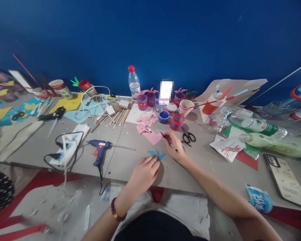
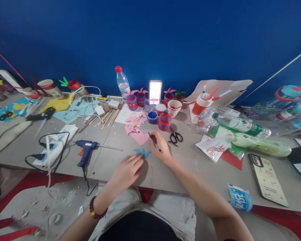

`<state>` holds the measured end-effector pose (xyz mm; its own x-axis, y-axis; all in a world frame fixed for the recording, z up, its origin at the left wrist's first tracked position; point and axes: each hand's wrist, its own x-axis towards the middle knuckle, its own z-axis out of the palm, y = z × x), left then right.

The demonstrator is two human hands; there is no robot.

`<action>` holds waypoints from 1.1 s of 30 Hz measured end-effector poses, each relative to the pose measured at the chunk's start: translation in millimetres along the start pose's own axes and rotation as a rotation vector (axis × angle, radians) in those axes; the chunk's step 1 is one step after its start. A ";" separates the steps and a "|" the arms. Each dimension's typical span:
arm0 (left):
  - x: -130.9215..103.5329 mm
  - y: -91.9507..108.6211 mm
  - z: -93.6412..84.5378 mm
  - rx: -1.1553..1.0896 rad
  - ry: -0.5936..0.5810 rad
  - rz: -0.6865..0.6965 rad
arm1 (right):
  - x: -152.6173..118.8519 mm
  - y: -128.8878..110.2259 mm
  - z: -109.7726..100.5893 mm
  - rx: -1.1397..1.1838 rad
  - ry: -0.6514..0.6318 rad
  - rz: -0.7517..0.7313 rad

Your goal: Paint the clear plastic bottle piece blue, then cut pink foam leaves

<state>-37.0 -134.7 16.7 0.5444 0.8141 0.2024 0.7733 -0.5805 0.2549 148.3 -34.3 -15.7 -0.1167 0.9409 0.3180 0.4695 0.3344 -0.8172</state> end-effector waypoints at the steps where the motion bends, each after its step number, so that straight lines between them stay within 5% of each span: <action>1: -5.1 3.5 2.1 -0.007 0.024 0.028 | -0.3 -0.3 -0.8 -0.006 -0.007 -0.014; 9: -26.6 24.5 19.5 -0.060 0.182 0.183 | -2.7 1.0 -9.0 -0.126 -0.098 -0.261; 19: -47.6 33.9 42.2 0.030 0.248 0.329 | -2.0 -4.9 -8.3 -0.130 -0.082 -0.218; 25: -44.0 26.4 24.5 0.060 0.352 0.314 | 4.5 -24.1 -19.4 -0.034 -0.014 -0.100; 29: -25.3 19.0 7.7 0.090 0.474 0.296 | 7.3 -46.7 -46.3 0.013 0.026 -0.038; 33: 0.2 14.3 -1.4 0.133 0.454 0.282 | -4.2 -58.9 -77.9 -0.099 -0.036 -0.079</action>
<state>-26.3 -142.8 21.7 0.5643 0.5205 0.6408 0.6680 -0.7440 0.0160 189.4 -62.1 68.5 -0.1867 0.9138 0.3606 0.5413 0.4020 -0.7385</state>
